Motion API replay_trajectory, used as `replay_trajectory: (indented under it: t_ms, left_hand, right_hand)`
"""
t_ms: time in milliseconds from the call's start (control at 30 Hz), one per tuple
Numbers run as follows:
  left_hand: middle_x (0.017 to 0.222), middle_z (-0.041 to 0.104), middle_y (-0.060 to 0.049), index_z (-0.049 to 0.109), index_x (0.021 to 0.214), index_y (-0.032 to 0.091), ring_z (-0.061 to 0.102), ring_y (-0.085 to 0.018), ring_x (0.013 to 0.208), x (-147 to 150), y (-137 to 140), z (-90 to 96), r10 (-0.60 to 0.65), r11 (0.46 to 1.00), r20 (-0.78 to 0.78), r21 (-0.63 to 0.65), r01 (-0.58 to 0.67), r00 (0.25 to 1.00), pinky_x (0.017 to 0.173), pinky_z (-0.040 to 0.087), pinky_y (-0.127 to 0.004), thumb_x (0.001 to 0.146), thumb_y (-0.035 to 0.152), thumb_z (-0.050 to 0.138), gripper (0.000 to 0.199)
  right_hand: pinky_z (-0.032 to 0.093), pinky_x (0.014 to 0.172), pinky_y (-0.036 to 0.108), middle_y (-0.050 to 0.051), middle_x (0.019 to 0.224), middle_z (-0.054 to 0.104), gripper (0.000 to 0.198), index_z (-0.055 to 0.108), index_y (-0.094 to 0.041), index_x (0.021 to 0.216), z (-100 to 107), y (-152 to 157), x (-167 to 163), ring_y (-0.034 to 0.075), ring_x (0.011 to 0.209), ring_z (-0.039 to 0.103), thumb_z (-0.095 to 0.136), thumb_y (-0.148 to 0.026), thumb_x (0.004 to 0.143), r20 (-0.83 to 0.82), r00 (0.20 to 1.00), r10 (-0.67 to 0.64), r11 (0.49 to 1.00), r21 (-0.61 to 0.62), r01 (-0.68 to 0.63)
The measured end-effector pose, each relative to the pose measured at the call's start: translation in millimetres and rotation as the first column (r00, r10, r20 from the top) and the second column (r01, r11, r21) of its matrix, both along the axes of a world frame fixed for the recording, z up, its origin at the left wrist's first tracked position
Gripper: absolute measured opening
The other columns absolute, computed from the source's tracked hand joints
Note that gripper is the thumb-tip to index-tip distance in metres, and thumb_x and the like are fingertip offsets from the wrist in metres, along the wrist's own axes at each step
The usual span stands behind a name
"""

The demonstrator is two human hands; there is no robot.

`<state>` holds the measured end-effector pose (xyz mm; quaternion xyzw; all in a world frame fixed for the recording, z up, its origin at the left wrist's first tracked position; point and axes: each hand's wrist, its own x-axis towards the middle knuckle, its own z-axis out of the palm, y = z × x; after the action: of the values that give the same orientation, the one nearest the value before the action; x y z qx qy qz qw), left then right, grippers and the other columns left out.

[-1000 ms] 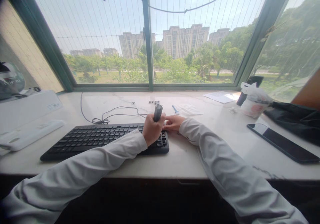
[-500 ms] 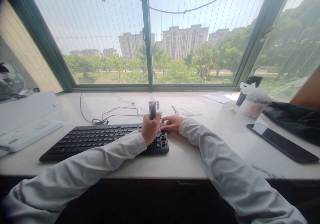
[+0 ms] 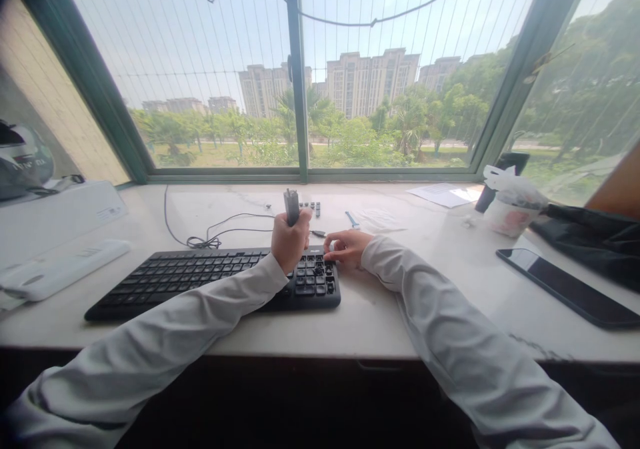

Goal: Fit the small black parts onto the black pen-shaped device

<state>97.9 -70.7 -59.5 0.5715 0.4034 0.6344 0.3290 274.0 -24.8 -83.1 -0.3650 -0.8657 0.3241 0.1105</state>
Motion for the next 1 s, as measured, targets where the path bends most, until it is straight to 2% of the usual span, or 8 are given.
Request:
replay_trajectory:
  t_ms: [133, 267, 367, 433, 633, 767, 867, 1000]
  left_hand:
    - [0.040, 0.031, 0.006, 0.038, 0.048, 0.019, 0.029, -0.006, 0.038, -7, 13, 0.7, -0.006, 0.999, 0.078, -0.044, 0.009, 0.997, 0.040, 0.023, -0.022, 0.074, 0.041, 0.056, 0.038]
    - [0.040, 0.030, 0.006, 0.037, 0.049, 0.019, 0.028, -0.005, 0.038, -11, 17, 1.7, -0.002, 0.999, 0.073, -0.037, 0.005, 0.997, 0.039, 0.021, -0.023, 0.074, 0.041, 0.056, 0.038]
    - [0.041, 0.030, 0.007, 0.037, 0.050, 0.019, 0.027, -0.005, 0.038, -14, 21, 2.1, -0.003, 1.000, 0.038, -0.022, 0.004, 0.999, 0.040, 0.020, -0.023, 0.075, 0.042, 0.054, 0.038]
    - [0.041, 0.031, 0.006, 0.036, 0.050, 0.019, 0.028, -0.005, 0.038, -18, 24, 3.3, -0.013, 1.000, -0.002, -0.020, 0.013, 1.000, 0.040, 0.020, -0.023, 0.075, 0.043, 0.055, 0.039]
    - [0.042, 0.034, 0.006, 0.041, 0.051, 0.019, 0.030, -0.006, 0.038, -33, 35, 11.5, -0.149, 0.987, -0.098, -0.082, 0.141, 0.984, 0.040, 0.022, -0.024, 0.073, 0.051, 0.057, 0.042]
    - [0.046, 0.036, 0.007, 0.056, 0.068, 0.016, 0.031, -0.006, 0.040, -37, 34, 13.7, -0.243, 0.969, -0.172, -0.079, 0.232, 0.955, 0.041, 0.024, -0.023, 0.072, 0.055, 0.061, 0.040]
    - [0.049, 0.038, 0.007, 0.063, 0.082, 0.015, 0.033, -0.006, 0.044, -35, 31, 12.7, -0.270, 0.960, -0.252, -0.001, 0.279, 0.929, 0.045, 0.025, -0.022, 0.069, 0.055, 0.065, 0.042]
    - [0.050, 0.031, 0.009, 0.066, 0.091, 0.015, 0.027, -0.006, 0.046, -34, 29, 10.8, -0.305, 0.929, -0.326, 0.103, 0.355, 0.895, 0.046, 0.021, -0.022, 0.069, 0.050, 0.069, 0.042]
  right_hand:
    - [0.034, 0.054, 0.021, -0.002, 0.064, 0.055, 0.046, 0.065, -0.015, 0.095, 12, -11, -9, 0.008, 0.057, 0.044, 0.065, -0.055, 0.072, -0.061, 0.997, 0.055, 0.990, 0.136, -0.047]
    - [0.035, 0.058, 0.023, 0.000, 0.069, 0.060, 0.042, 0.071, -0.017, 0.093, 15, -19, -19, 0.009, 0.060, 0.047, 0.070, -0.052, 0.068, -0.041, 0.985, 0.167, 0.973, 0.168, -0.158]
    - [0.037, 0.059, 0.025, 0.002, 0.070, 0.064, 0.039, 0.073, -0.016, 0.086, 13, -15, -19, 0.011, 0.063, 0.052, 0.070, -0.051, 0.068, -0.100, 0.988, 0.116, 0.985, 0.139, -0.102]
    - [0.039, 0.062, 0.026, 0.004, 0.074, 0.066, 0.041, 0.071, -0.014, 0.090, 13, -11, -16, 0.013, 0.067, 0.056, 0.070, -0.050, 0.069, -0.237, 0.971, 0.031, 0.998, 0.052, -0.019]
    - [0.041, 0.061, 0.026, 0.006, 0.077, 0.067, 0.045, 0.065, -0.013, 0.098, 14, -1, -11, 0.012, 0.066, 0.057, 0.072, -0.047, 0.069, -0.635, 0.743, -0.211, 0.977, -0.158, 0.142]
    - [0.042, 0.061, 0.025, 0.003, 0.074, 0.066, 0.042, 0.067, -0.015, 0.093, 12, -2, -14, 0.009, 0.061, 0.054, 0.077, -0.044, 0.064, -0.749, 0.601, -0.279, 0.954, -0.290, 0.080]
    - [0.042, 0.064, 0.024, 0.002, 0.073, 0.066, 0.036, 0.068, -0.017, 0.090, 10, -2, -15, 0.008, 0.064, 0.055, 0.079, -0.040, 0.064, -0.788, 0.544, -0.289, 0.942, -0.336, 0.014]
    - [0.042, 0.064, 0.023, 0.000, 0.071, 0.063, 0.033, 0.070, -0.018, 0.089, 9, -1, -14, 0.008, 0.065, 0.054, 0.079, -0.037, 0.064, -0.823, 0.489, -0.290, 0.939, -0.342, -0.020]
